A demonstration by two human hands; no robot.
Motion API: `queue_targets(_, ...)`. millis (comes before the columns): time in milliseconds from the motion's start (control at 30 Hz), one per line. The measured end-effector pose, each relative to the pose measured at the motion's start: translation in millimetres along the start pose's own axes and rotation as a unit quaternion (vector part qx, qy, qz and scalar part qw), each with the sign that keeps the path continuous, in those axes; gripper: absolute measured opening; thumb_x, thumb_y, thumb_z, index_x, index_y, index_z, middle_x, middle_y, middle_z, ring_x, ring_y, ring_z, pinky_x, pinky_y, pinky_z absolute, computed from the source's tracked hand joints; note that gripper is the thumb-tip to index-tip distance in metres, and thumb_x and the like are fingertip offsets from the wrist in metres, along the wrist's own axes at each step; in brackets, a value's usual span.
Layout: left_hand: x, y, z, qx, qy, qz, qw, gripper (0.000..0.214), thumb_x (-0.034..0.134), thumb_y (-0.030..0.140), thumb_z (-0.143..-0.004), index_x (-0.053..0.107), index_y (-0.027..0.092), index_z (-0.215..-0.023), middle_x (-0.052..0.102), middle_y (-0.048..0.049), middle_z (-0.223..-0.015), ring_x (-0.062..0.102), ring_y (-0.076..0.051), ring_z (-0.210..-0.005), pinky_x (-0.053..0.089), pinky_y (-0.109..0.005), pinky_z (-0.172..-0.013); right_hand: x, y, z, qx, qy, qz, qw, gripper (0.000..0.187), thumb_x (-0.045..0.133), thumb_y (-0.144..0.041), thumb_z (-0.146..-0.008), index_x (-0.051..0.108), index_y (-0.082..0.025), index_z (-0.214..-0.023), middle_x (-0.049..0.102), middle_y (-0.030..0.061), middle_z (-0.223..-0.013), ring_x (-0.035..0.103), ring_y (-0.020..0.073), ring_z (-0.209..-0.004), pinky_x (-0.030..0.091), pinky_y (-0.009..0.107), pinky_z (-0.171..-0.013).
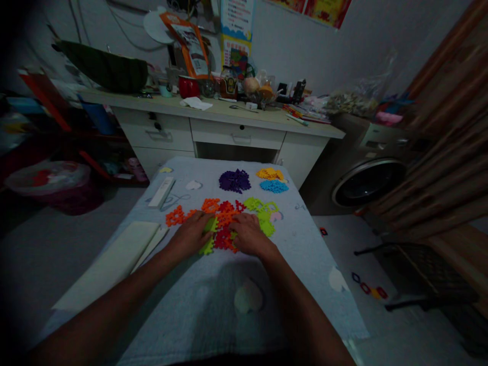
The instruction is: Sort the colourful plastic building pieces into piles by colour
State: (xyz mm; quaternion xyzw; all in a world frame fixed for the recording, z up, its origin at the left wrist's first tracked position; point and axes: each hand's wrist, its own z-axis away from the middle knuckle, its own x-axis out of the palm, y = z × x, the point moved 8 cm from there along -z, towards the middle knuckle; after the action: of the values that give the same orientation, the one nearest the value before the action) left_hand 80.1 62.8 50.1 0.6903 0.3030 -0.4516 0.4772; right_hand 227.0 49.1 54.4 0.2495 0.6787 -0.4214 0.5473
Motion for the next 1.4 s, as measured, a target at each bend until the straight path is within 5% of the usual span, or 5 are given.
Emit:
queue_targets(333,-15.5,-28,-27,-0.022,0.200,0.112,0.973,0.045,0.048,0.016,-0.083,0.056,0.018,-0.127,0.050,-0.0131,-0.135,0.052,-0.027,-0.126,0.044,-0.043,-0.108,-56,133,-5,0.201,0.119,0.021,0.972,0.028,0.052,-0.012,-0.080,0.068,-0.016,-0.103,0.065,0.0116,-0.116,0.056,0.0239,-0.115,0.039,0.039,-0.105)
queue_targets(467,-8.0,-36,-26,-0.021,0.189,0.044,0.981,0.041,0.052,0.031,-0.087,0.059,0.017,-0.125,0.050,-0.0155,-0.139,0.052,-0.033,-0.125,0.043,-0.049,-0.108,-74,187,-23,0.322,0.169,0.047,0.930,0.048,0.064,-0.033,-0.082,0.058,-0.019,-0.127,0.054,0.0142,-0.134,0.048,0.0304,-0.125,0.038,0.045,-0.105)
queue_targets(733,3.4,-45,-32,0.007,0.135,0.035,0.990,0.031,0.051,0.037,-0.089,0.063,0.019,-0.112,0.065,-0.0107,-0.118,0.060,-0.028,-0.109,0.048,-0.043,-0.096,-58,253,-62,0.454,0.090,0.003,0.886,0.098,0.073,-0.069,-0.064,0.040,-0.029,-0.147,0.026,0.0172,-0.155,0.029,0.0443,-0.139,0.030,0.060,-0.106)
queue_targets(1233,6.2,-47,-41,-0.005,0.137,0.052,0.989,0.031,0.051,0.034,-0.089,0.062,0.019,-0.113,0.063,-0.0111,-0.117,0.062,-0.026,-0.105,0.049,-0.042,-0.093,-64,215,-39,0.362,0.167,0.033,0.917,0.066,0.068,-0.024,-0.070,0.049,-0.024,-0.133,0.052,0.0131,-0.123,0.058,0.0284,-0.107,0.045,0.038,-0.091)
queue_targets(1400,7.0,-47,-43,-0.004,0.133,0.047,0.990,0.030,0.050,0.034,-0.089,0.062,0.019,-0.113,0.063,-0.0112,-0.120,0.061,-0.026,-0.106,0.049,-0.042,-0.093,-67,161,-34,0.223,0.179,-0.058,0.956,0.060,0.066,-0.022,-0.071,0.051,-0.020,-0.128,0.059,0.0081,-0.115,0.059,0.0221,-0.097,0.047,0.033,-0.087)
